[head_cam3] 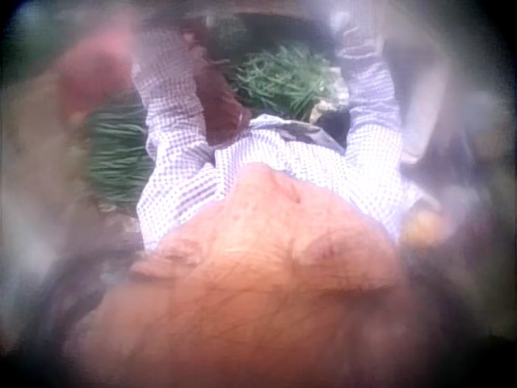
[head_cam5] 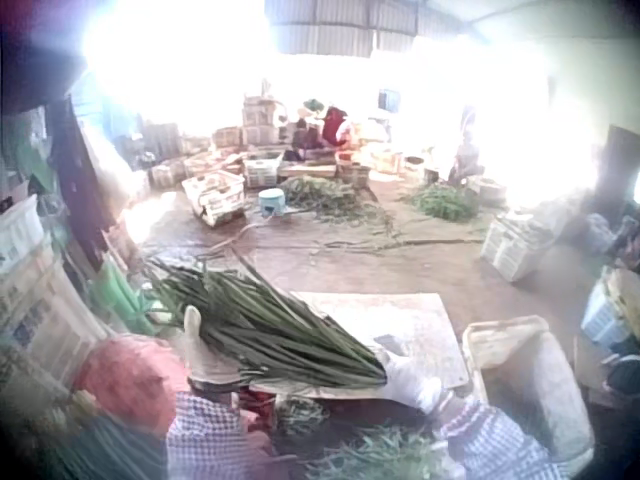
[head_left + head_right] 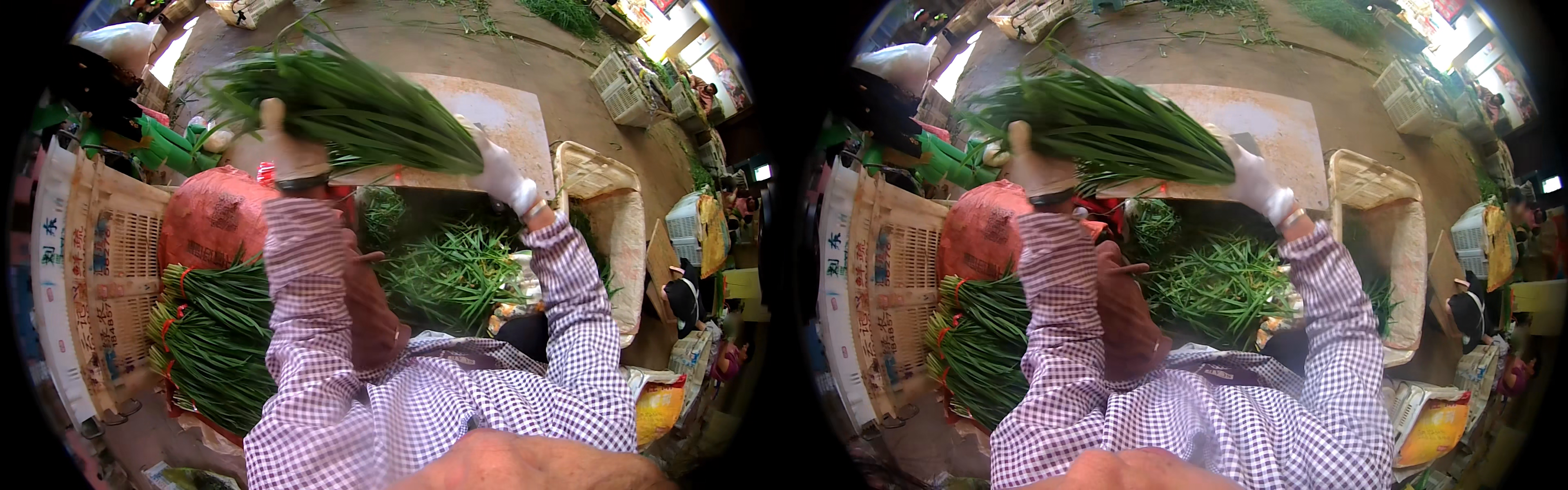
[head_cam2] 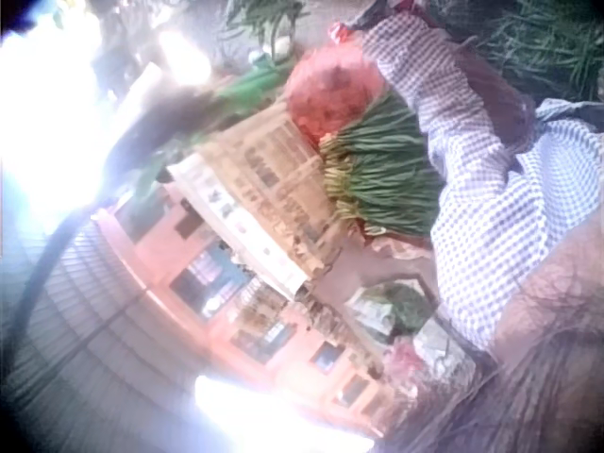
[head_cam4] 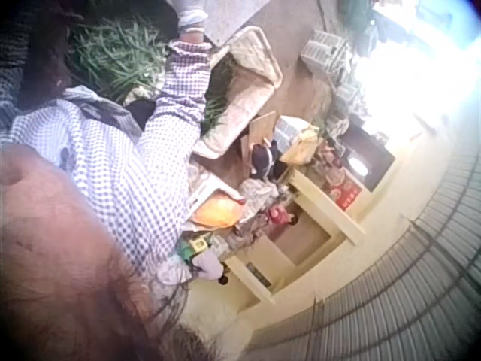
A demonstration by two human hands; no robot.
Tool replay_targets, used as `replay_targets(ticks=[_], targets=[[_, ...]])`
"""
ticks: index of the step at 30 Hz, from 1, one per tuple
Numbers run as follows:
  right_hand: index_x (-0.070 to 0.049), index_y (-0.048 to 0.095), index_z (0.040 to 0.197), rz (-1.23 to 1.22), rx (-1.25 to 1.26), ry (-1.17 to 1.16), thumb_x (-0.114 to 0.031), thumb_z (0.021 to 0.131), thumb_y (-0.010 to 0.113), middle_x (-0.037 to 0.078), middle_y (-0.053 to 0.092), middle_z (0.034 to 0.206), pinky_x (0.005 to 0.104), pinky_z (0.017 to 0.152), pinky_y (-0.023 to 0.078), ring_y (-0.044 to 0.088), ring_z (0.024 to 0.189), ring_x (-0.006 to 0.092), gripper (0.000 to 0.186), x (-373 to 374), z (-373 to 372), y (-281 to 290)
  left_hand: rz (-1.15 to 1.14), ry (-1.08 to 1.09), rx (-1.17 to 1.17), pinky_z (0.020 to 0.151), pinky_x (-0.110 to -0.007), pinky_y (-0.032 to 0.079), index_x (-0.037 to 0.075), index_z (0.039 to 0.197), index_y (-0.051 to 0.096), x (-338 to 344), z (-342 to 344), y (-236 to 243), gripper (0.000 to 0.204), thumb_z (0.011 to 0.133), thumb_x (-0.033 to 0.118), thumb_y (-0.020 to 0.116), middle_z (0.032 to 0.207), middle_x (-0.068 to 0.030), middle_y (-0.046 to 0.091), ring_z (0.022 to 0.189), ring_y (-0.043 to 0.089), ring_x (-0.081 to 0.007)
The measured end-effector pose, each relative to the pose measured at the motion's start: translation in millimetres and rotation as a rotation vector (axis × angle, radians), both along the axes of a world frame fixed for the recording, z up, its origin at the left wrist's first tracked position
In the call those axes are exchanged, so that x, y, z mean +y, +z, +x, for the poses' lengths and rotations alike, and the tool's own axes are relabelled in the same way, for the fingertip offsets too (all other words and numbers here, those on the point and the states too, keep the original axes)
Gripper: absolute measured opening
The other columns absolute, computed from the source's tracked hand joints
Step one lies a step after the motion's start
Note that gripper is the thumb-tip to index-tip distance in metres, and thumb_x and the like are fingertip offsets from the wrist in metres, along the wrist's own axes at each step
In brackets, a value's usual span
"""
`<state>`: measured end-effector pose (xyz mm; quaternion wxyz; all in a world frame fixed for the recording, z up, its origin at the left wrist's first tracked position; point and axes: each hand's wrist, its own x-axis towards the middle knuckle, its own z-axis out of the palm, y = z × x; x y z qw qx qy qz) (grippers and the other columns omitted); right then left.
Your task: The person bundles stalks of green vegetables using red ties and trims the root ends with a large knife on a board.
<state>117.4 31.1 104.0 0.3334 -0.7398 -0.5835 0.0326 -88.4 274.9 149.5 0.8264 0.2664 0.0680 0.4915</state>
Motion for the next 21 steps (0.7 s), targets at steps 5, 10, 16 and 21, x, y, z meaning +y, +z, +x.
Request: replay_targets(ticks=[5,10,16,21], targets=[[-0.018,0.034,0.144,-0.235,0.083,0.16,-0.011,0.074,0.071,0.022,0.06,0.119,0.0393,0.088,0.052,0.062,0.106,0.037,0.079,103.9,47.5,-81.0,0.026,0.582,0.566,0.091,-0.04,0.051,0.003,0.138,0.036,60.5,-41.5,12.4,0.071,0.08,0.019,0.075,0.123,-0.0186,0.057,0.106,0.059,-0.0261],[-0.018,0.031,0.147,-0.744,-0.055,0.036,-0.005,0.095,0.045,0.021,0.057,0.127,0.0421,0.091,0.048,0.059,0.11,0.0384,0.055,129.0,62.1,-91.7,0.758,0.717,0.87,0.113,-0.042,0.029,0.008,0.147,0.028,50.2,19.3,-77.4,0.091,0.07,0.007,0.075,0.146,-0.0134,0.036,0.132,0.039,-0.0299],[-0.015,0.031,0.147,-0.782,-0.006,0.127,-0.008,0.078,0.065,0.023,0.061,0.118,0.0418,0.088,0.05,0.061,0.107,0.0374,0.078,126.8,85.1,-103.7,1.732,0.059,1.364,0.116,-0.051,0.018,0.008,0.141,0.039,-11.3,118.2,-137.3,0.102,0.055,0.033,0.087,0.145,-0.0154,0.038,0.14,0.03,-0.0306],[-0.014,0.033,0.146,-0.696,-0.019,0.16,-0.014,0.072,0.073,0.022,0.061,0.117,0.0419,0.089,0.05,0.06,0.109,0.0389,0.084,123.1,107.6,-132.9,1.841,-0.034,1.264,0.115,-0.053,0.02,0.01,0.139,0.04,2.3,161.5,-207.7,0.096,0.058,0.039,0.084,0.139,-0.0134,0.046,0.134,0.039,-0.0281]])
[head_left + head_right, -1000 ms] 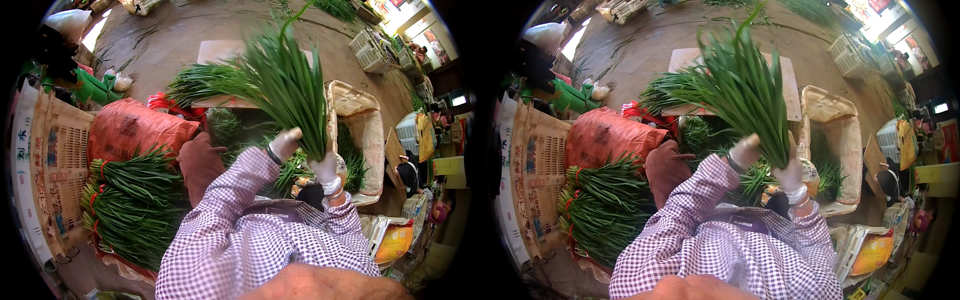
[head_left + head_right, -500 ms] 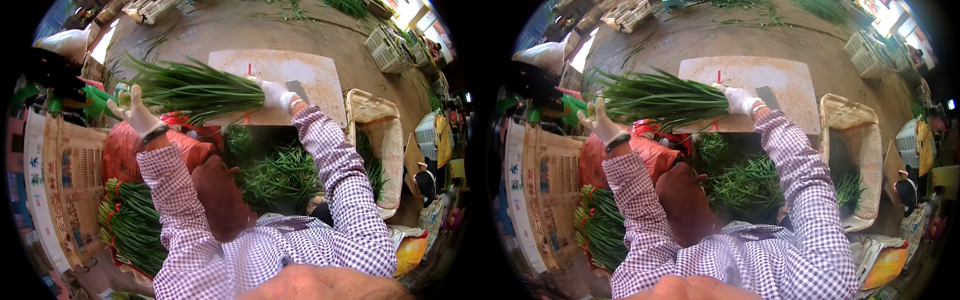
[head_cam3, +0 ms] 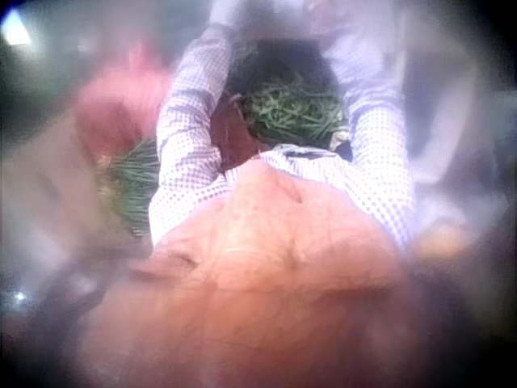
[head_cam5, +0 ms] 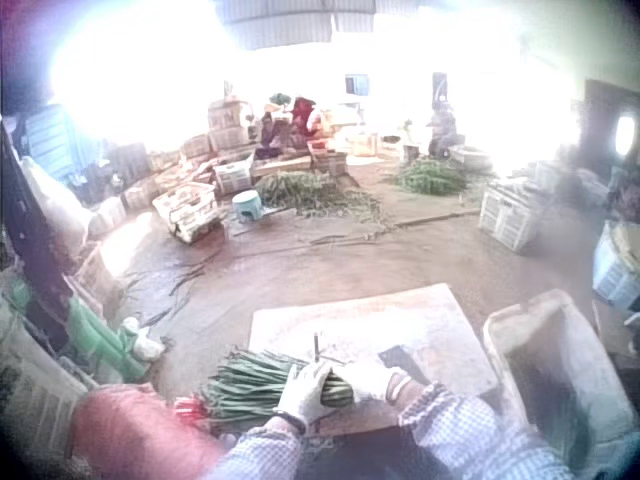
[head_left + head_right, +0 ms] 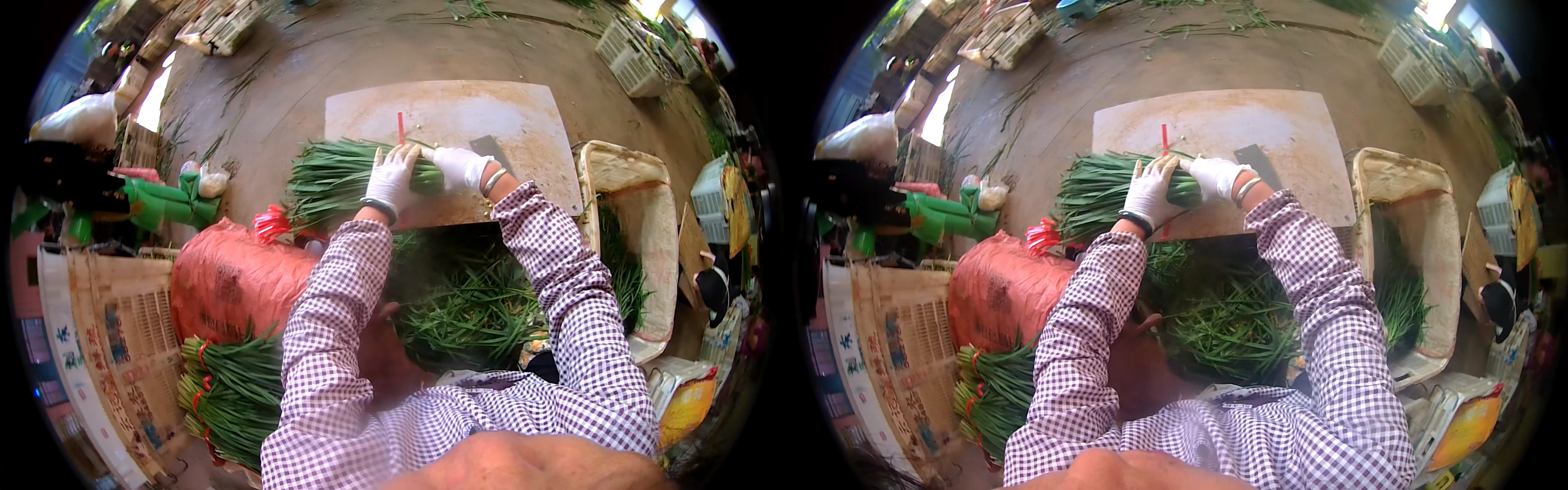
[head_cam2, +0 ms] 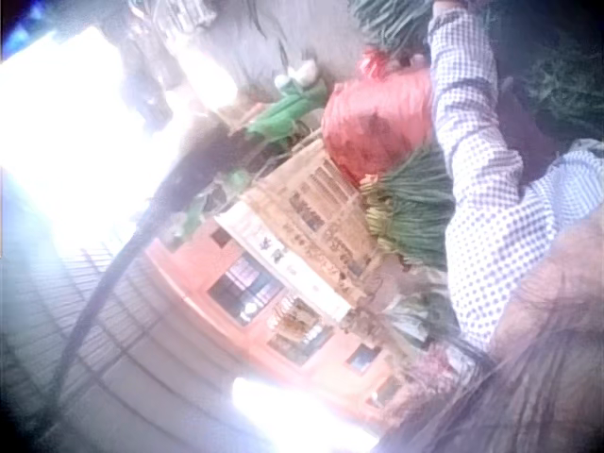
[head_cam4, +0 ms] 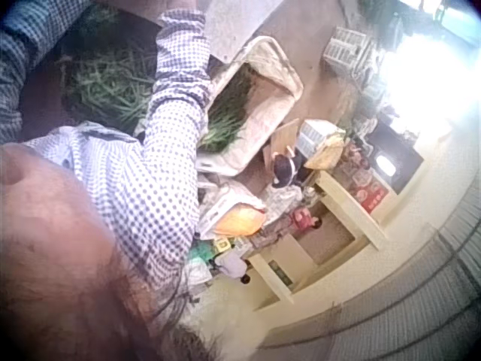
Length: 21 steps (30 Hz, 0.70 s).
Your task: The person bundles stalks of green vegetables using red ties and trims the root ends with a large knife on a board.
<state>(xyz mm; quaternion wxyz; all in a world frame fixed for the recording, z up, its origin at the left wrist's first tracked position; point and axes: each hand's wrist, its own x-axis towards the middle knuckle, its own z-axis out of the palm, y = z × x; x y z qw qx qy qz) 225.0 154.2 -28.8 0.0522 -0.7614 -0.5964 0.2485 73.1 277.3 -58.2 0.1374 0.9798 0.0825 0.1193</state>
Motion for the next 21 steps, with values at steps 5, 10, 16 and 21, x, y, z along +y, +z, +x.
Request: replay_targets(ticks=[5,10,16,21], targets=[[0.0,0.052,0.131,0.406,0.776,-0.548,-0.033,0.086,0.071,0.012,0.059,0.127,0.0305,0.099,0.044,0.057,0.114,0.0201,0.058,-51.5,25.3,-1.4,-0.03,0.019,0.119,0.112,-0.049,0.026,0.008,0.141,0.037,0.8,0.9,15.3,0.103,0.055,0.037,0.085,0.134,-0.0157,0.049,0.126,0.045,-0.0318],[0.0,0.045,0.138,0.925,0.856,-0.905,-0.046,0.098,0.048,0.013,0.051,0.137,0.0301,0.105,0.038,0.045,0.126,0.0184,0.06,-73.0,4.7,-45.9,0.006,0.019,0.259,0.111,-0.046,0.027,0.008,0.148,0.026,-4.1,9.7,26.9,0.122,0.047,0.033,0.09,0.138,-0.0171,0.046,0.129,0.042,-0.0333],[-0.002,0.029,0.148,0.472,0.714,-0.884,-0.054,0.099,0.037,0.014,0.03,0.153,0.0342,0.116,0.019,0.025,0.142,0.0258,0.072,-49.8,-39.2,-4.8,-0.009,0.036,0.303,0.112,-0.047,0.025,0.01,0.148,0.026,5.8,9.4,18.2,0.124,0.045,0.036,0.09,0.144,-0.0172,0.039,0.134,0.036,-0.0341],[0.001,0.023,0.148,0.883,0.311,-0.711,-0.05,0.096,0.048,0.021,0.022,0.155,0.0361,0.118,0.017,0.018,0.145,0.0297,0.077,-49.1,-27.4,-64.5,0.041,0.05,0.357,0.112,-0.049,0.023,0.011,0.147,0.029,6.2,13.0,3.6,0.126,0.041,0.044,0.089,0.146,-0.0175,0.037,0.136,0.032,-0.0342]])
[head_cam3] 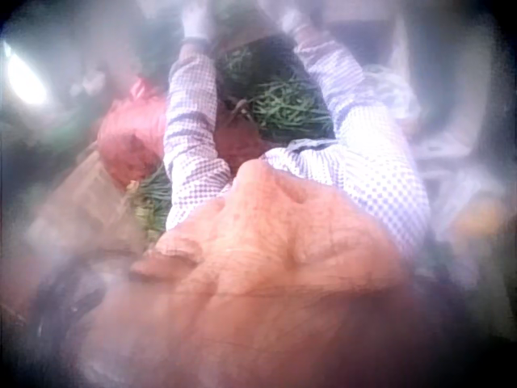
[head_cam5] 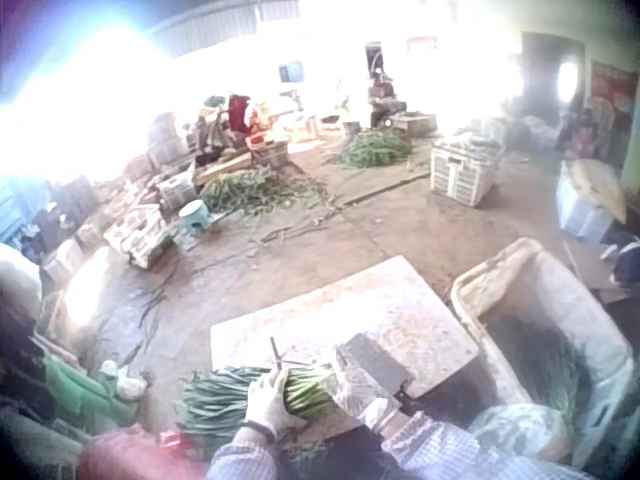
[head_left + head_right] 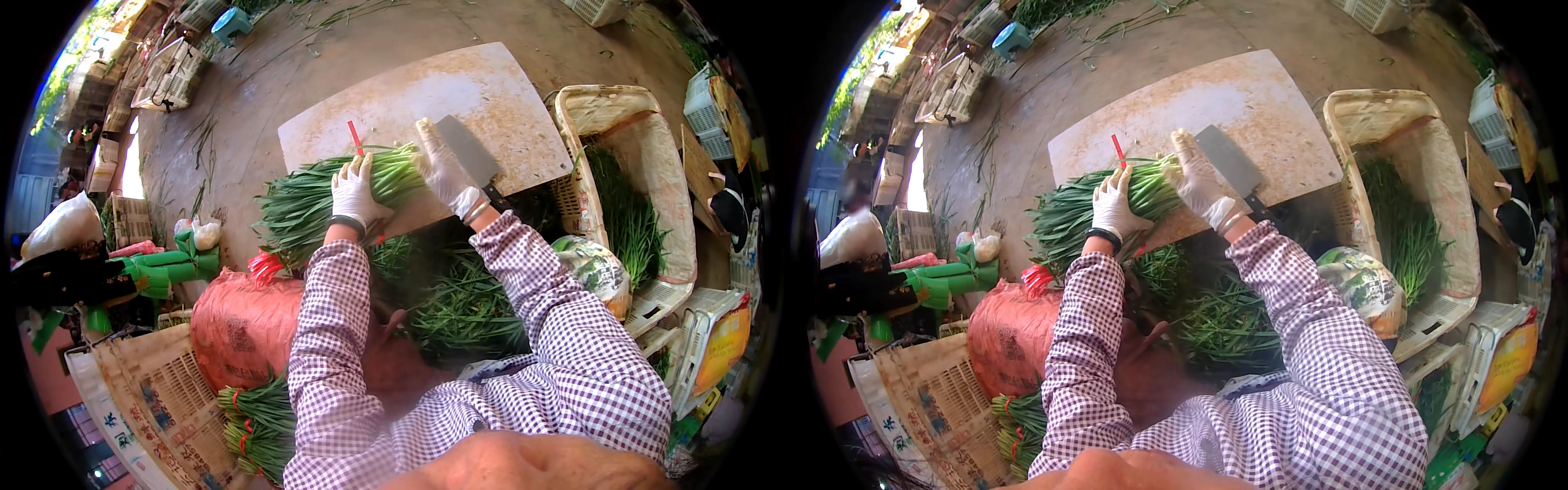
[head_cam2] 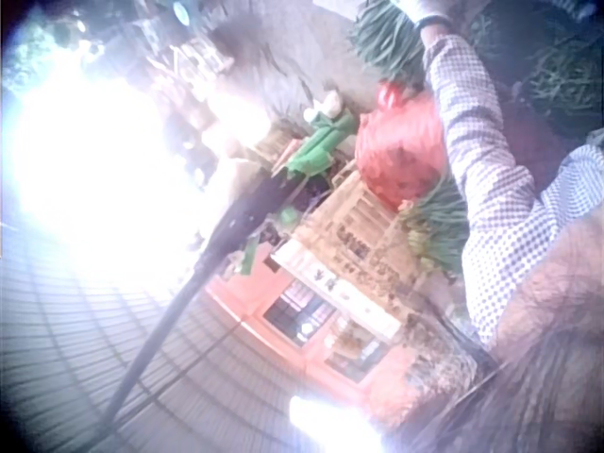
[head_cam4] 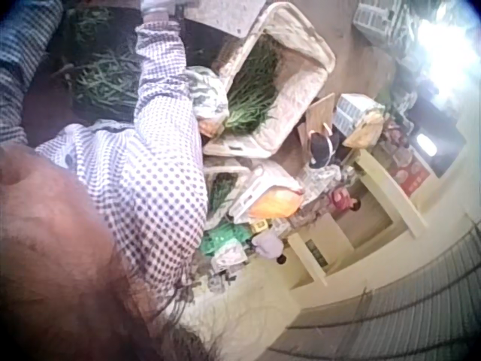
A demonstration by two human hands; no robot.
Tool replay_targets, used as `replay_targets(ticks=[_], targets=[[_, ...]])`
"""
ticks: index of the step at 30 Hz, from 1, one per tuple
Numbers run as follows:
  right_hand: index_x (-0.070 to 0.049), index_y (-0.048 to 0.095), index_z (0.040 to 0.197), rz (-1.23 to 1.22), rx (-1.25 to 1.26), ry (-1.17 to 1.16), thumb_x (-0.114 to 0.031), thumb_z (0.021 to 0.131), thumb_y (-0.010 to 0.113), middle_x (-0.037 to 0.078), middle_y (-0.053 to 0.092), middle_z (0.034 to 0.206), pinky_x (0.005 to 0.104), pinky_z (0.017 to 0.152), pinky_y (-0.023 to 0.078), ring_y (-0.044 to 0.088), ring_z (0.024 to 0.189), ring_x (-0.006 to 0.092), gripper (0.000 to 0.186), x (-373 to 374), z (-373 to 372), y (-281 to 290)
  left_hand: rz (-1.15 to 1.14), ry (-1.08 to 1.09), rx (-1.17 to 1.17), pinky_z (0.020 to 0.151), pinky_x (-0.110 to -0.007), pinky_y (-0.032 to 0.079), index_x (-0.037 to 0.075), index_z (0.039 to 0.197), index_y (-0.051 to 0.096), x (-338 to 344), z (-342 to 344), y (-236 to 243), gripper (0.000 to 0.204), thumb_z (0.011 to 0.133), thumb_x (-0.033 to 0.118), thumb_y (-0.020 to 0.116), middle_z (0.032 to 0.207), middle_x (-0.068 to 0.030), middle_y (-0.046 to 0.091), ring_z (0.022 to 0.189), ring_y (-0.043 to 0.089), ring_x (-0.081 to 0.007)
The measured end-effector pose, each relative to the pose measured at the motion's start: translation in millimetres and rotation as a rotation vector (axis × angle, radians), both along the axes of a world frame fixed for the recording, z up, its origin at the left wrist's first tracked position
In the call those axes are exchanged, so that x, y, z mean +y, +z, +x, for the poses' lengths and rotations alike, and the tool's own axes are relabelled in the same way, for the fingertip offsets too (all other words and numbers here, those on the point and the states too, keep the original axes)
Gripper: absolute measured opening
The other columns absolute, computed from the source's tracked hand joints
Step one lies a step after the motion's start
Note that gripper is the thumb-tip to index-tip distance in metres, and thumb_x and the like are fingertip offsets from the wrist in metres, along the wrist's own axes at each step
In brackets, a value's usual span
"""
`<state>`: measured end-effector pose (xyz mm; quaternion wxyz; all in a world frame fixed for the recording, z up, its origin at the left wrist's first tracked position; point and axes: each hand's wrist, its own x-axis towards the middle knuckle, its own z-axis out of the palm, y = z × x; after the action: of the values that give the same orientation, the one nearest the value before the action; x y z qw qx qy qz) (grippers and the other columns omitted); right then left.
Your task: The person bundles stalks of green vegetables using red ties and trims the root ends with a large knife on a board.
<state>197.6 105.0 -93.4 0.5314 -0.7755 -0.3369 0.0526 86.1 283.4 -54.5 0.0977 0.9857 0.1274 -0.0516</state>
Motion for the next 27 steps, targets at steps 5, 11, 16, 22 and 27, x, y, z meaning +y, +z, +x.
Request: replay_targets(ticks=[5,11,16,22,27], targets=[[-0.004,0.02,0.15,-0.857,-0.727,0.3,-0.034,0.09,0.055,0.017,0.021,0.156,0.0434,0.118,0.016,0.022,0.145,0.0295,0.076,19.1,-34.2,55.9,-0.032,0.005,0.096,0.113,-0.049,0.023,0.012,0.149,0.024,2.4,5.5,3.3,0.127,0.044,0.043,0.089,0.148,-0.0161,0.034,0.139,0.029,-0.0347],[-0.004,0.025,0.148,-0.993,-0.666,0.291,-0.021,0.093,0.046,0.018,0.027,0.154,0.0421,0.116,0.022,0.03,0.142,0.03,0.062,57.4,-0.8,-1.4,0.01,-0.02,0.192,0.115,-0.058,0.014,0.013,0.153,0.014,8.5,14.7,26.4,0.14,0.041,0.049,0.089,0.155,-0.0196,0.023,0.144,0.02,-0.0353],[-0.003,0.029,0.146,-0.965,-0.525,0.361,-0.037,0.044,0.094,0.02,0.034,0.149,0.0425,0.114,0.026,0.034,0.139,0.0311,0.125,70.3,7.0,-6.4,0.188,-0.031,0.332,0.115,-0.06,0.011,0.009,0.152,0.012,8.2,31.9,24.6,0.142,0.041,0.054,0.088,0.156,-0.0165,0.021,0.146,0.015,-0.0319],[-0.003,0.042,0.134,-0.845,-0.475,0.457,-0.028,0.061,0.084,0.017,0.057,0.124,0.0393,0.098,0.044,0.056,0.117,0.0309,0.088,73.4,22.2,-9.1,0.034,-0.062,0.291,0.115,-0.059,0.012,0.009,0.151,0.02,24.0,35.6,5.4,0.134,0.043,0.049,0.088,0.155,-0.0179,0.024,0.147,0.015,-0.0306],[-0.002,0.054,0.117,-0.702,-0.577,0.47,-0.013,0.083,0.059,0.018,0.065,0.106,0.0388,0.082,0.054,0.066,0.096,0.0315,0.036,62.2,13.9,-0.6,-0.082,-0.012,0.351,0.115,-0.058,0.016,0.01,0.148,0.026,18.8,24.6,14.4,0.129,0.042,0.047,0.089,0.149,-0.0174,0.035,0.141,0.028,-0.0319]])
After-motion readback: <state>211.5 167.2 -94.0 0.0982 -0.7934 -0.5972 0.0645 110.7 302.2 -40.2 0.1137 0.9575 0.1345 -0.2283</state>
